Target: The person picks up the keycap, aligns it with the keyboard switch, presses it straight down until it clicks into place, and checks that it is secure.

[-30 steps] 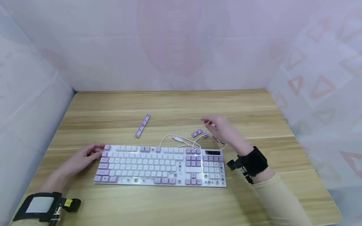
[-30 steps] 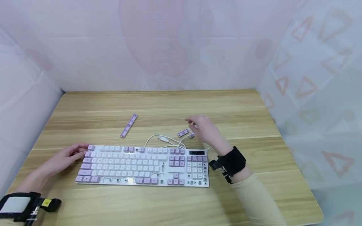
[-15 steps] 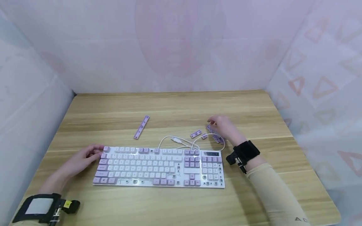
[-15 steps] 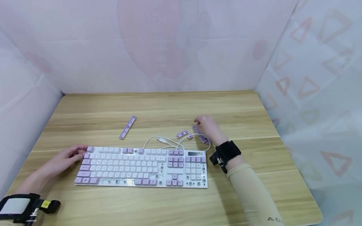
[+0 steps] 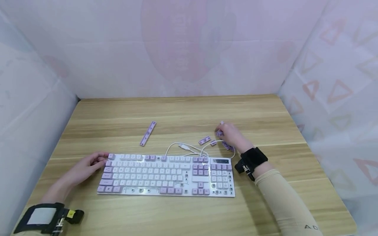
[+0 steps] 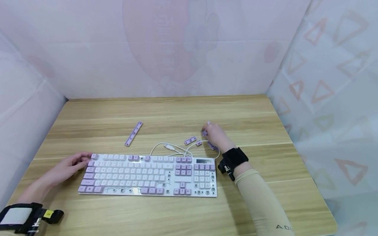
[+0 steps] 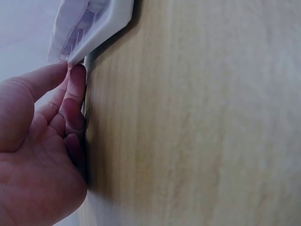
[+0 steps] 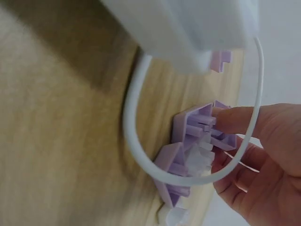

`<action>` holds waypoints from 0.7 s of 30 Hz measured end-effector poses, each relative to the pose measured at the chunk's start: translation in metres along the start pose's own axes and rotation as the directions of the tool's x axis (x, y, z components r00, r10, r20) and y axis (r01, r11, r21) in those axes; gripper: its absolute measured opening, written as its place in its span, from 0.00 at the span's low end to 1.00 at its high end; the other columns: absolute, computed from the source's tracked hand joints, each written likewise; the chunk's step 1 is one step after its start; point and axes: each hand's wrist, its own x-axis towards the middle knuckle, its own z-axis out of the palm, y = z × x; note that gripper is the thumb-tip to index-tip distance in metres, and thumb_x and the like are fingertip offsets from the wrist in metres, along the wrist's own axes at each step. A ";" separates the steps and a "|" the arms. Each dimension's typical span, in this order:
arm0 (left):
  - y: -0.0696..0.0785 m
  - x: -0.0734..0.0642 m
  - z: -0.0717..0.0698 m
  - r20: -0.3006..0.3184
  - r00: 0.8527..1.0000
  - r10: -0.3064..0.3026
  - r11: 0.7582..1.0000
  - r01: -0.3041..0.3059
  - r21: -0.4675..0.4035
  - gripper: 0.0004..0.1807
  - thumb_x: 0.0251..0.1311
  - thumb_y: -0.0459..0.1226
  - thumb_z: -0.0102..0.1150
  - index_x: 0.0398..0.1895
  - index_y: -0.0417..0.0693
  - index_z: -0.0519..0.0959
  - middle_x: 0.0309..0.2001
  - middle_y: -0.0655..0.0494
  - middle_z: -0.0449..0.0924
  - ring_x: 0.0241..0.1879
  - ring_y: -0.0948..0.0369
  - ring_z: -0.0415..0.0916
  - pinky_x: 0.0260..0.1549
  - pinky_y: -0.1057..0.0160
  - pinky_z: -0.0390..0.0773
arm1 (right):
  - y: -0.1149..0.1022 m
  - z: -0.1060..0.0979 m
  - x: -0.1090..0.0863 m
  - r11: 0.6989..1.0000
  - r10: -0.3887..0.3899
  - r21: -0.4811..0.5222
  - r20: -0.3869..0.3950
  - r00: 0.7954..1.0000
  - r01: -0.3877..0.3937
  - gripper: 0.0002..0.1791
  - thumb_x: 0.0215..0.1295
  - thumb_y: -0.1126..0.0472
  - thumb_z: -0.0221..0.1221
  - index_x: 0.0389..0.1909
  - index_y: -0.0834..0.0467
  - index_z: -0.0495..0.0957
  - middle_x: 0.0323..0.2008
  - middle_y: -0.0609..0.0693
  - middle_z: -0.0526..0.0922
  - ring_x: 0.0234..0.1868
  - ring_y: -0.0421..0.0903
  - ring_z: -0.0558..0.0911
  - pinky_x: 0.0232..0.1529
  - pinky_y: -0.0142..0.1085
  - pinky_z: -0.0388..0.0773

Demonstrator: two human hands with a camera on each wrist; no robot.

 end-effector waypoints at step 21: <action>-0.003 0.000 0.003 -0.024 1.000 -0.002 1.000 0.002 -0.008 0.30 0.75 0.54 0.46 0.68 0.43 0.68 0.51 0.47 0.76 0.44 0.61 0.68 0.37 0.69 0.67 | -0.029 -0.015 -0.034 0.952 -0.084 0.269 -0.219 0.972 0.143 0.10 0.63 0.69 0.62 0.45 0.63 0.83 0.39 0.55 0.87 0.35 0.44 0.84 0.39 0.37 0.81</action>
